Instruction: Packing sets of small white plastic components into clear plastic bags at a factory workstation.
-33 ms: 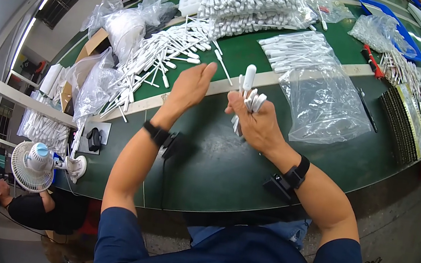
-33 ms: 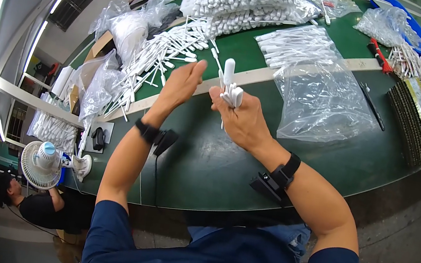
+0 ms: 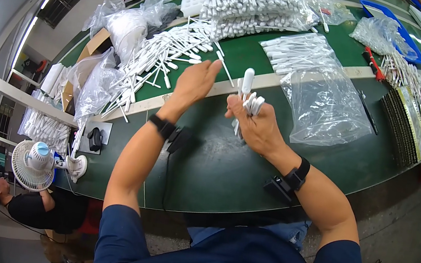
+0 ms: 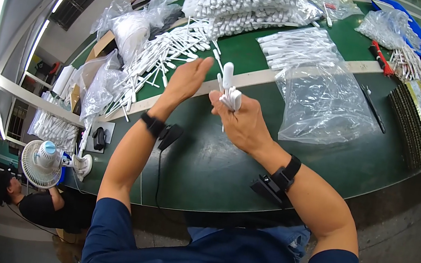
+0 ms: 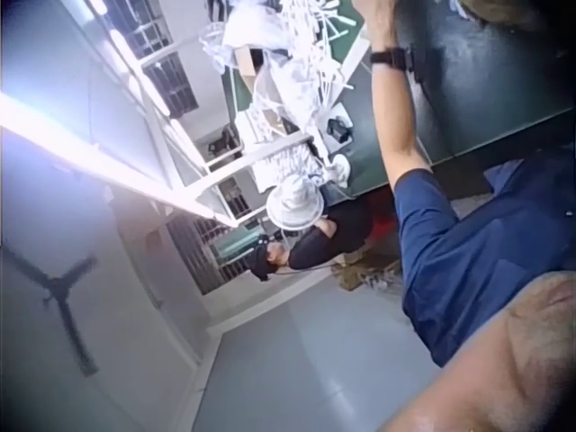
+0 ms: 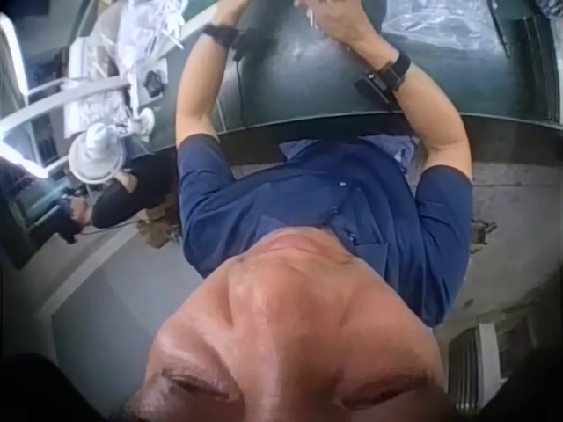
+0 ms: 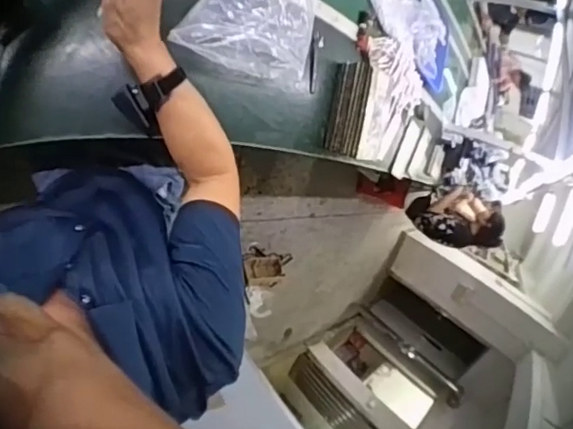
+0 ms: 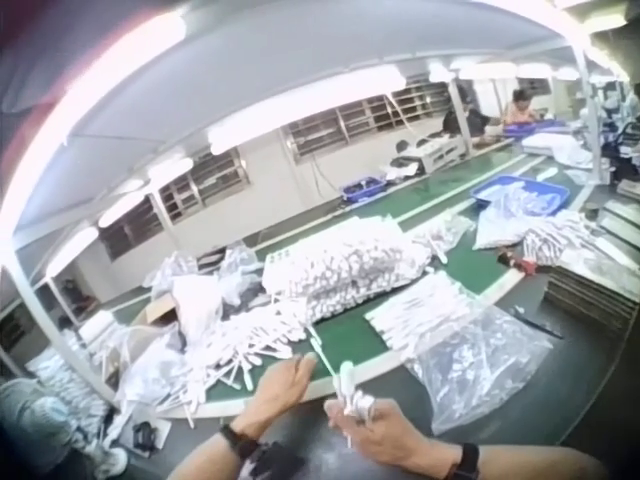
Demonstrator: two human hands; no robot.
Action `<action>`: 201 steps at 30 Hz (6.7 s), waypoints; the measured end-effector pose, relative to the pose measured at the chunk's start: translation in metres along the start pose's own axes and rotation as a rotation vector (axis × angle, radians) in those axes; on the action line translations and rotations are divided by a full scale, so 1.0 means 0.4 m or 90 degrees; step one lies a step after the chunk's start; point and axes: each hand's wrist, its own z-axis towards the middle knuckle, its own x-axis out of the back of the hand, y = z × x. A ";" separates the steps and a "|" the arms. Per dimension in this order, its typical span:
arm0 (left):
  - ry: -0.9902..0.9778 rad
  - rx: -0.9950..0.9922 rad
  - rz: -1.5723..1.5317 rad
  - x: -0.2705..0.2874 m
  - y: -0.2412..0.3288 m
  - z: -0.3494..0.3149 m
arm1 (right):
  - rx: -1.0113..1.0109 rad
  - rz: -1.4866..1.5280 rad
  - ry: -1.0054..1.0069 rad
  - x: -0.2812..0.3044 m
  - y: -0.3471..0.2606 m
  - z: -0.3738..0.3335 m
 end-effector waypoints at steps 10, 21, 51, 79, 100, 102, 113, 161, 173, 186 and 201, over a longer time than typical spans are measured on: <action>-0.049 -0.018 0.177 -0.041 -0.053 0.125 | -0.019 -0.026 -0.075 0.019 0.017 0.008; 0.090 -0.301 0.346 0.047 -0.314 0.128 | -0.049 -0.010 -0.091 0.011 0.020 0.019; 0.048 -0.066 0.623 0.022 -0.422 0.237 | 0.170 -0.015 0.011 0.027 0.069 0.010; 0.034 -0.266 -0.164 -0.024 0.091 -0.341 | -0.069 0.204 0.051 0.006 -0.008 0.018; 0.068 0.148 0.314 0.049 -0.379 0.078 | 0.041 -0.090 -0.031 0.033 0.036 0.026; 0.092 0.148 0.276 0.056 -0.368 0.060 | -0.008 -0.042 -0.054 0.030 0.020 0.025; 0.165 0.016 -0.228 0.045 -0.118 -0.170 | 0.005 0.013 0.015 0.029 0.045 0.040; 0.039 -0.141 -0.350 -0.023 0.043 -0.298 | 0.147 -0.057 -0.048 -0.010 0.039 0.002; -0.062 -0.184 -0.186 0.065 -0.028 -0.266 | 0.061 -0.118 -0.161 0.024 0.026 0.007; 0.065 -0.157 0.474 0.146 -0.466 -0.089 | 0.056 -0.075 -0.108 0.025 0.033 0.004; 0.174 -0.290 -0.149 0.130 0.064 -0.283 | 0.152 -0.058 -0.074 0.007 0.002 -0.008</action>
